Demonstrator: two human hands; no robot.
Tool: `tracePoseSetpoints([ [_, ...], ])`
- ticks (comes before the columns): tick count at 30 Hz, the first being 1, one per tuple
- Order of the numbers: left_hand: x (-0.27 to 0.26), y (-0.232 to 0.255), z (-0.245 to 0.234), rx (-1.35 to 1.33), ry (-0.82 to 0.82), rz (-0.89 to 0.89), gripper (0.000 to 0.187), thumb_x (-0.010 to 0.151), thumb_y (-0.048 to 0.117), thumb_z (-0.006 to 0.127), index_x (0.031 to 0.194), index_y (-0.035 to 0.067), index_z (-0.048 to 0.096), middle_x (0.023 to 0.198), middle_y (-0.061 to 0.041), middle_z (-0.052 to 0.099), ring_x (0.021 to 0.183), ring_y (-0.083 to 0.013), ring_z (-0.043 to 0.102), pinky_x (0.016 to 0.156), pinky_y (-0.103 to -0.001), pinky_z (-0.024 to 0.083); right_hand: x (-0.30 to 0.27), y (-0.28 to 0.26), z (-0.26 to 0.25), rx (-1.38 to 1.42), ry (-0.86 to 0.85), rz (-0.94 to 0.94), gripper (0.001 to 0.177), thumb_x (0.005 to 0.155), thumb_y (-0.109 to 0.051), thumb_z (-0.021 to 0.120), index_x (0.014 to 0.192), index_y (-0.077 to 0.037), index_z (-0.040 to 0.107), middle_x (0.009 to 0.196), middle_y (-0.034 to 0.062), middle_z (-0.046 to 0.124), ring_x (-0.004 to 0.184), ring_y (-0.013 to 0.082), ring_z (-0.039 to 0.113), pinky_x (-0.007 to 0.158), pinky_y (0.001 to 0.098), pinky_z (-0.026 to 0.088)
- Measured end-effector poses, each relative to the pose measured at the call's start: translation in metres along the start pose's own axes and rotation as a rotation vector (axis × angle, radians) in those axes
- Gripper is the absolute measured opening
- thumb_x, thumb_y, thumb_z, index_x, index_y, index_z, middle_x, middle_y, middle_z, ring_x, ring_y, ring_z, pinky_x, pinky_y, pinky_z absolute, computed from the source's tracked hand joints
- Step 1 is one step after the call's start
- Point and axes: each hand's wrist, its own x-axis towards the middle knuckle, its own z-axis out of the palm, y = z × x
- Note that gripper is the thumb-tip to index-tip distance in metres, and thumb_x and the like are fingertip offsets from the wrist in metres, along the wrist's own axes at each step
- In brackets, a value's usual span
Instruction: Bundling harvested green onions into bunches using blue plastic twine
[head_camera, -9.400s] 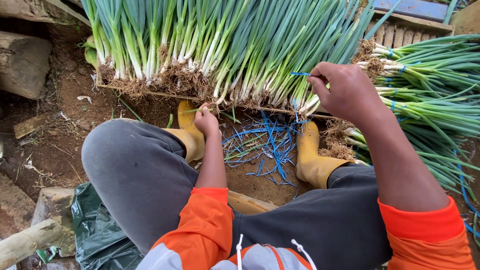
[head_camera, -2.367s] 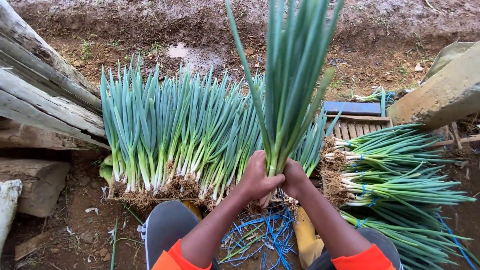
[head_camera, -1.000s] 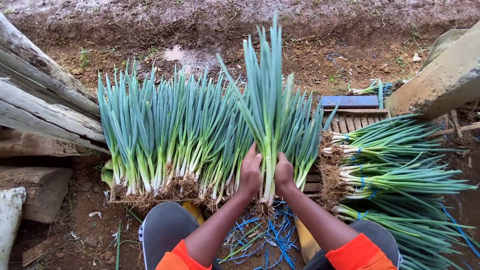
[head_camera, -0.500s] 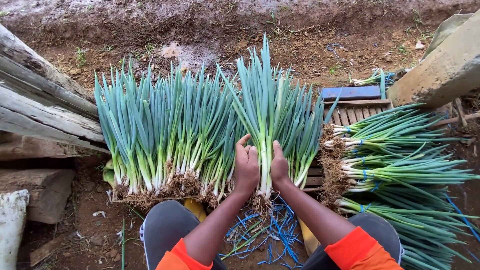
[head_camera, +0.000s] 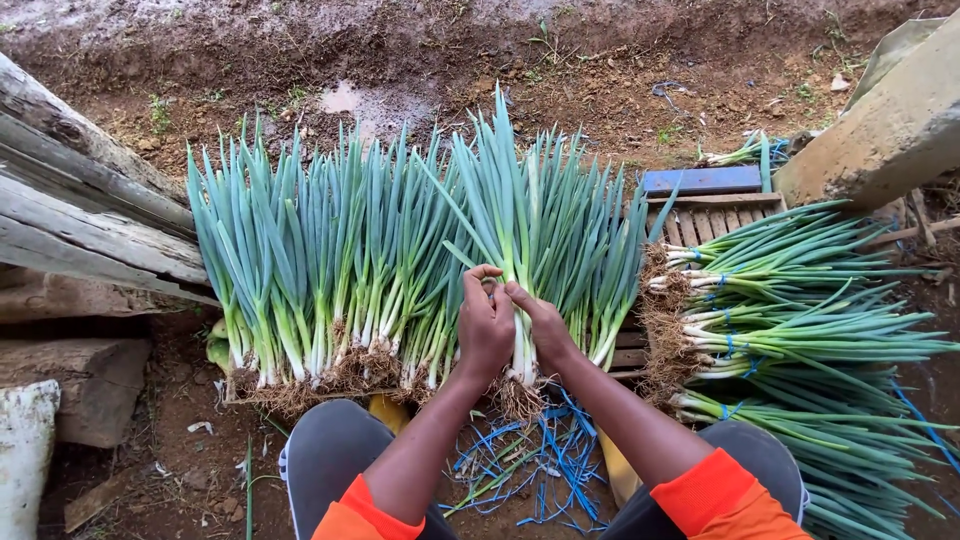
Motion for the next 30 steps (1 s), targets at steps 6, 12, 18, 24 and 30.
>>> tracePoseSetpoints([
  [6, 0.003, -0.013, 0.005, 0.213, 0.080, 0.419, 0.013, 0.093, 0.013, 0.057, 0.105, 0.017, 0.057, 0.061, 0.001, 0.060, 0.051, -0.0254, 0.064, 0.052, -0.035, 0.053, 0.011, 0.017, -0.018, -0.147, -0.022, -0.096, 0.036, 0.096, -0.030, 0.067, 0.079, 0.001, 0.073, 0.080, 0.0146, 0.066, 0.080, 0.0215, 0.054, 0.085, 0.0421, 0.051],
  [12, 0.004, -0.007, 0.000, 0.203, 0.065, 0.605, 0.018, 0.092, 0.012, 0.060, 0.110, 0.013, 0.058, 0.063, 0.003, 0.056, 0.053, -0.0215, 0.059, 0.055, -0.034, 0.052, 0.061, 0.072, -0.053, -0.111, -0.009, -0.147, 0.033, 0.098, -0.024, 0.064, 0.075, -0.001, 0.068, 0.070, 0.0114, 0.063, 0.067, 0.0181, 0.054, 0.071, 0.0361, 0.051],
  [18, 0.005, 0.022, -0.014, 0.190, 0.025, 0.577, 0.042, 0.099, 0.020, 0.062, 0.135, 0.001, 0.050, 0.072, -0.004, 0.065, 0.062, -0.0243, 0.061, 0.065, -0.038, 0.053, 0.020, 0.013, -0.015, -0.050, 0.050, -0.139, 0.031, 0.095, -0.026, 0.067, 0.077, -0.001, 0.066, 0.069, 0.0123, 0.064, 0.063, 0.0169, 0.057, 0.065, 0.0368, 0.055],
  [24, 0.008, 0.034, -0.028, 0.114, 0.044, 0.366, 0.037, 0.099, 0.021, 0.062, 0.130, 0.000, 0.057, 0.076, -0.008, 0.069, 0.065, -0.0248, 0.062, 0.064, -0.039, 0.052, 0.053, 0.029, -0.045, -0.050, 0.130, -0.159, 0.031, 0.090, -0.029, 0.074, 0.074, -0.005, 0.065, 0.061, 0.0099, 0.059, 0.056, 0.0164, 0.055, 0.059, 0.0323, 0.051],
  [30, 0.021, 0.032, -0.047, 0.146, -0.073, -0.226, 0.040, 0.101, 0.037, 0.056, 0.124, 0.003, 0.058, 0.090, -0.013, 0.066, 0.078, -0.0277, 0.066, 0.072, -0.042, 0.051, 0.063, 0.036, -0.046, 0.040, 0.145, -0.173, 0.030, 0.087, -0.029, 0.077, 0.071, -0.009, 0.062, 0.054, 0.0055, 0.055, 0.047, 0.0126, 0.055, 0.051, 0.0279, 0.051],
])
